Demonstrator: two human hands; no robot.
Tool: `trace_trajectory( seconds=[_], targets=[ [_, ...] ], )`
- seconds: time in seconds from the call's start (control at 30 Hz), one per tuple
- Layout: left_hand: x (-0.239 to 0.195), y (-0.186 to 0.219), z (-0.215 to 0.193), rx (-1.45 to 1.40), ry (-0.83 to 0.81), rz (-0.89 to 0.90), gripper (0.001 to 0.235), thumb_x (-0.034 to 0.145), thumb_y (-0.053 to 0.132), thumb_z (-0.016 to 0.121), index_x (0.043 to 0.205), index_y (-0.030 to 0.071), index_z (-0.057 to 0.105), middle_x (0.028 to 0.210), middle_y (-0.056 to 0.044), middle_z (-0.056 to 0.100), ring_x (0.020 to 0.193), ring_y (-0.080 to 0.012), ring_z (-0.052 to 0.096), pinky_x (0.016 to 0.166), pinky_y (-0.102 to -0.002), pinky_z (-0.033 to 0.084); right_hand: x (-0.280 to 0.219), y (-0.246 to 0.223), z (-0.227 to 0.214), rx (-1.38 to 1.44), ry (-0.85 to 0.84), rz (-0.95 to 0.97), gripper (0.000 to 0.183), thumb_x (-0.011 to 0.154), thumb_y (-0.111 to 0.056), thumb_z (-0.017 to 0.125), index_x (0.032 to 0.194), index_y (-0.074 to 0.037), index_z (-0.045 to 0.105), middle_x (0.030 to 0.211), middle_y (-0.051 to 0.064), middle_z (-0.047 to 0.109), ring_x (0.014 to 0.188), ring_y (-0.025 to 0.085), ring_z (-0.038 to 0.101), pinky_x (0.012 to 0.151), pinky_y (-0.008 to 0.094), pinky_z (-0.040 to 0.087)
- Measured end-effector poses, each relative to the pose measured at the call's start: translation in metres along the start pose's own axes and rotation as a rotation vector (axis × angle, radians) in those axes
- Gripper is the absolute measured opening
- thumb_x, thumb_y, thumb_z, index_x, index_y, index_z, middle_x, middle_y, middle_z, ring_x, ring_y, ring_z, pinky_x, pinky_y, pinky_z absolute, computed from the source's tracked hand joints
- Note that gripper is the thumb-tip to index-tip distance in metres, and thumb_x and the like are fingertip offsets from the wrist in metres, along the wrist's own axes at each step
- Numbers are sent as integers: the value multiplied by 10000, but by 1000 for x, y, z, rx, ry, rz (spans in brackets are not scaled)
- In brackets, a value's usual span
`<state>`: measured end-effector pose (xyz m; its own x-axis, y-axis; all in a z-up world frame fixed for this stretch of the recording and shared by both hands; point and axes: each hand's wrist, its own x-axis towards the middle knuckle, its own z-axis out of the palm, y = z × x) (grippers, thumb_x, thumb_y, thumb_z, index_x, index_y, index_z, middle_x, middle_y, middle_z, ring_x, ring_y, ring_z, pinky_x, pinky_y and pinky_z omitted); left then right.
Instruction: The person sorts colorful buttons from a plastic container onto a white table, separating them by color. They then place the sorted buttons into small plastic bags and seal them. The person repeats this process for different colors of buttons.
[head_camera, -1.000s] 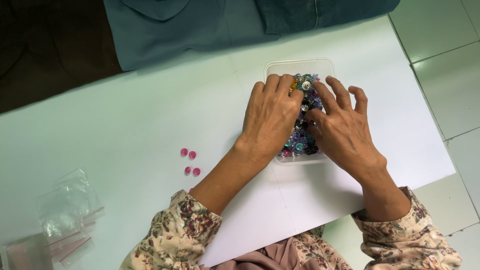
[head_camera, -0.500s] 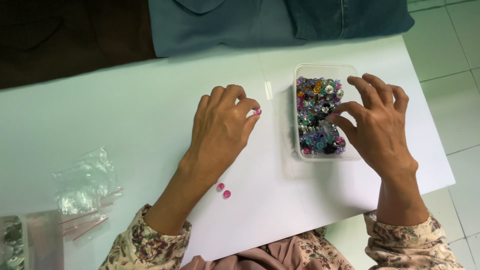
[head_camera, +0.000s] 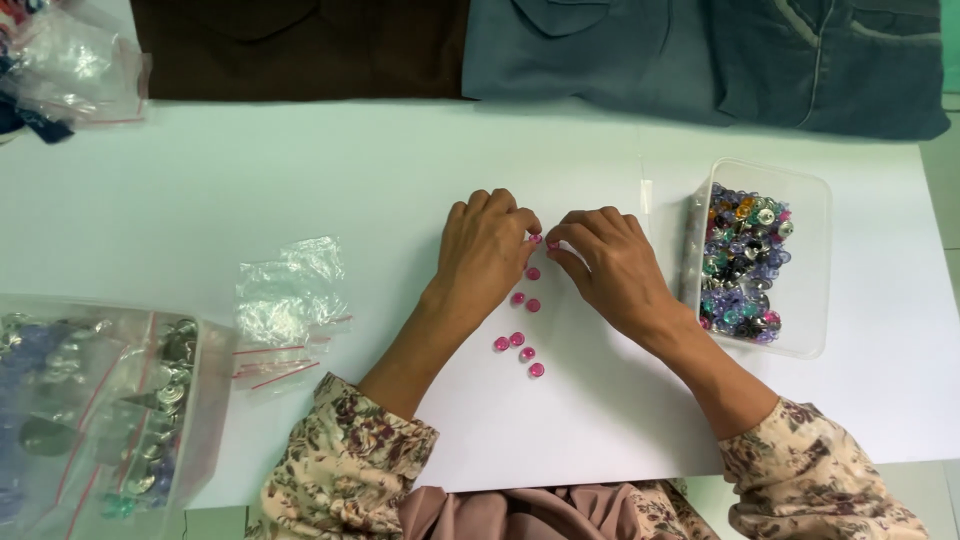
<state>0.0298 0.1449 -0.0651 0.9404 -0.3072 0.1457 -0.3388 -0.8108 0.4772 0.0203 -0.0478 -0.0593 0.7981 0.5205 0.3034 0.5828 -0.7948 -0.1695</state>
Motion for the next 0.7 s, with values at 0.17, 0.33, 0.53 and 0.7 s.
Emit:
trace_trajectory(
  seconds=[0.17,0.33,0.53,0.7],
  targets=[
    [4,-8,23,26,26,-9,166,825,72,792,990,84,784,908,-115,643,892,-274,614,747,-407,461,11,-4,8,-6,-71,45,172,899,-135,786,1067,-129,752,995,48,719,968,199,660,803,330,503],
    [-3,-9,18,9,48,-34,154,835,87,770,988,67,776,890,-126,629,888,-285,595,760,-420,447,16,-9,3,27,-78,-8,178,900,-140,783,1074,-115,753,994,53,715,979,224,655,804,347,512],
    [-42,-14,-45,21,125,-85,162,872,107,746,1024,59,773,908,-120,625,871,-261,587,744,-395,435,44,-46,-2,25,-27,-108,165,921,-154,783,1083,-139,756,1014,40,707,1014,217,654,836,351,518],
    [-109,-28,-103,-90,258,-226,229,950,171,696,1128,35,743,1011,-161,656,920,-352,644,767,-460,478,69,-95,23,109,16,-345,153,901,-206,767,1044,-156,746,1016,20,684,1022,214,621,870,369,485]
  ],
)
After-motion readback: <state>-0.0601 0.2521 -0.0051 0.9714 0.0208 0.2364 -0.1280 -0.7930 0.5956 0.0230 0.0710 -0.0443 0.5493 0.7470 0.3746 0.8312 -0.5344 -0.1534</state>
